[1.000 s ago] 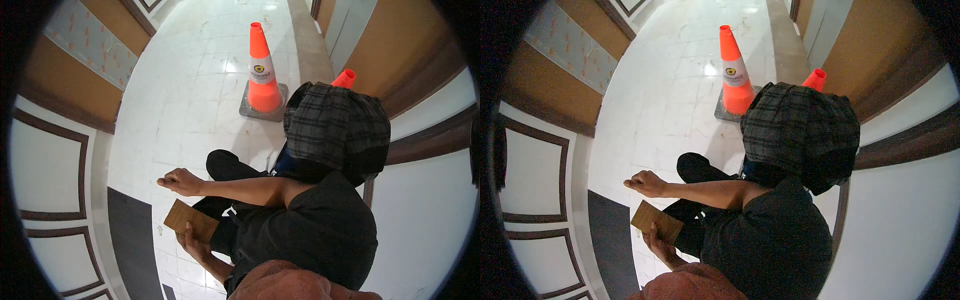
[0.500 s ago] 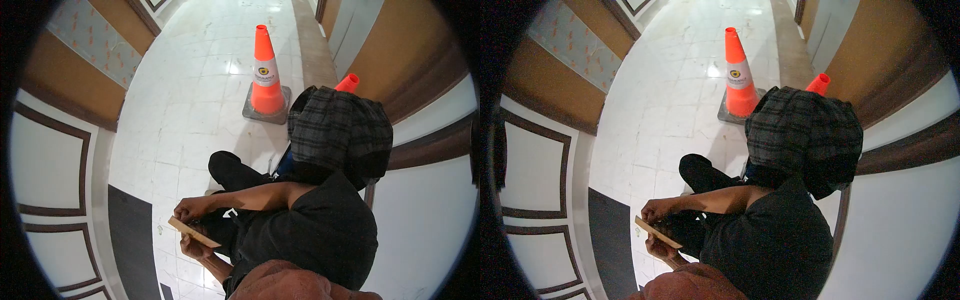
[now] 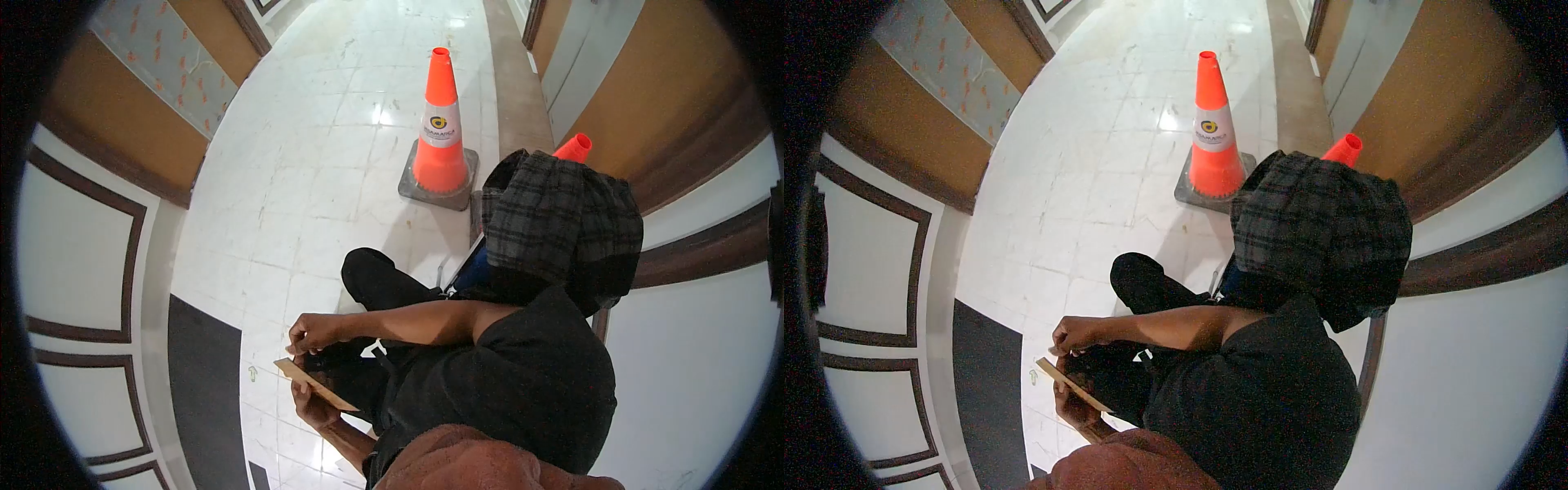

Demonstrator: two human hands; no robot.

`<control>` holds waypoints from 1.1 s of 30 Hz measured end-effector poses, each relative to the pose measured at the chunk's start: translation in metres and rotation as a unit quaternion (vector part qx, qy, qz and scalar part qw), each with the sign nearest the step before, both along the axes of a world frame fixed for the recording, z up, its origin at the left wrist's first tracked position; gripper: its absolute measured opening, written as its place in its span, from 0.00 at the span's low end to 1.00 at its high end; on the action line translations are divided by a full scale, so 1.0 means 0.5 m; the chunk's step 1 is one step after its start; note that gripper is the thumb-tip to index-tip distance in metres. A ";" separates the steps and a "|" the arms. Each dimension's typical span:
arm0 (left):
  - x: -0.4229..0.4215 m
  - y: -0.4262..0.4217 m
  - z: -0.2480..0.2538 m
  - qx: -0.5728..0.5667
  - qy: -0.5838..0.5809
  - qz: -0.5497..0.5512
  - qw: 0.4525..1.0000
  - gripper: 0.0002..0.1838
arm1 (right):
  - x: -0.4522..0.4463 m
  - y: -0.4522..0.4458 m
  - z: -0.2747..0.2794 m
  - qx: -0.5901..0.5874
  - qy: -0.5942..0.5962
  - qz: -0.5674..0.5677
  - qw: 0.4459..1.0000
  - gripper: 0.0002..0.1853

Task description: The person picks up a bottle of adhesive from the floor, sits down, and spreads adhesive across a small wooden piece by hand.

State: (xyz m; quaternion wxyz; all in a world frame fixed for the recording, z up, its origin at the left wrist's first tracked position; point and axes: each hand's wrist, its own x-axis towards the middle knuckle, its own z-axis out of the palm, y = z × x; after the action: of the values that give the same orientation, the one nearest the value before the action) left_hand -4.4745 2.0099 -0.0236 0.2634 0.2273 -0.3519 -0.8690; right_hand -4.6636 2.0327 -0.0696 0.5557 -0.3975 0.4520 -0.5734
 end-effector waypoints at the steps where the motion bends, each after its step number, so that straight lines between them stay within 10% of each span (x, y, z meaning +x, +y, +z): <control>1: 0.002 0.001 -0.004 -0.018 -0.026 0.015 0.999 0.39 | 0.002 -0.001 -0.003 0.002 0.001 0.002 1.000 0.21; 6: 0.017 -0.015 0.018 -0.071 0.008 -0.038 0.997 0.46 | -0.012 0.006 -0.013 -0.018 0.293 -0.209 0.933 0.26; 14: 0.024 -0.019 -0.010 0.034 0.100 -0.054 0.993 0.50 | -0.004 0.017 0.055 -0.162 0.121 0.021 0.979 0.17; 33: 0.060 -0.055 -0.040 0.030 0.160 -0.145 0.976 0.53 | 0.008 0.028 0.031 -0.038 -0.143 0.035 0.988 0.08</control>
State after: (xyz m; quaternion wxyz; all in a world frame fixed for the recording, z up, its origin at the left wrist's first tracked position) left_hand -4.4444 1.9822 -0.0436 0.1801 0.0398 -0.3087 -0.9331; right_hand -4.6595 2.0466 -0.0543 0.6189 -0.3478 0.3322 -0.6211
